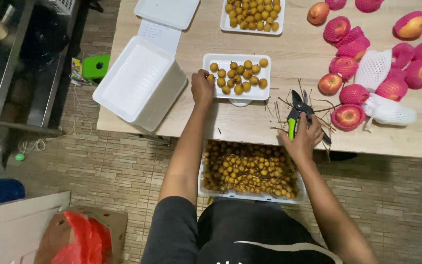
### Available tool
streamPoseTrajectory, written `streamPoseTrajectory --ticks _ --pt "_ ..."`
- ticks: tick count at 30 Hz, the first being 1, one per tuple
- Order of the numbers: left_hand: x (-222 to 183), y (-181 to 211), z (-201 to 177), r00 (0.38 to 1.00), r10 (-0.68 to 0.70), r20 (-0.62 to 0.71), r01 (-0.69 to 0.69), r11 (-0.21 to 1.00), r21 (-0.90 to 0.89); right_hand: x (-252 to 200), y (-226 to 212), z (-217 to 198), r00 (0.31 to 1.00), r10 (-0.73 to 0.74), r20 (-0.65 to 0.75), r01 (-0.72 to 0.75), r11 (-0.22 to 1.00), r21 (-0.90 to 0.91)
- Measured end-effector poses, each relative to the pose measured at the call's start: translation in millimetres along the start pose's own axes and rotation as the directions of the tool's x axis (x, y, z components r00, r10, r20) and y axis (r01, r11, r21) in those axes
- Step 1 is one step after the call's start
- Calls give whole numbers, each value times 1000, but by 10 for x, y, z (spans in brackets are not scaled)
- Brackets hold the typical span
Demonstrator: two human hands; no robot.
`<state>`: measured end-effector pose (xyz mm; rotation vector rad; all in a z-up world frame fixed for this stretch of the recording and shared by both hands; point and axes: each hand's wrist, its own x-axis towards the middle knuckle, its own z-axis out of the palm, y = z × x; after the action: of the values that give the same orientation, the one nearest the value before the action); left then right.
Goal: The person uses pruning shears to cut stems off small yellow fruits and places them into a white tray. The person repeatedly picks fruits from a basket, trims the stems, and arranges the fruits in the tray.
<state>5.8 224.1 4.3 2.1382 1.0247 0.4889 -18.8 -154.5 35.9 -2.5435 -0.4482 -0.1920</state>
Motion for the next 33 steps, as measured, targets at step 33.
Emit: streamPoseTrajectory --ticks 33 --pt "-3619 -1491 -124 723 39 689 30 996 -88 -2526 1566 1126 784 297 545 -416 903 107"
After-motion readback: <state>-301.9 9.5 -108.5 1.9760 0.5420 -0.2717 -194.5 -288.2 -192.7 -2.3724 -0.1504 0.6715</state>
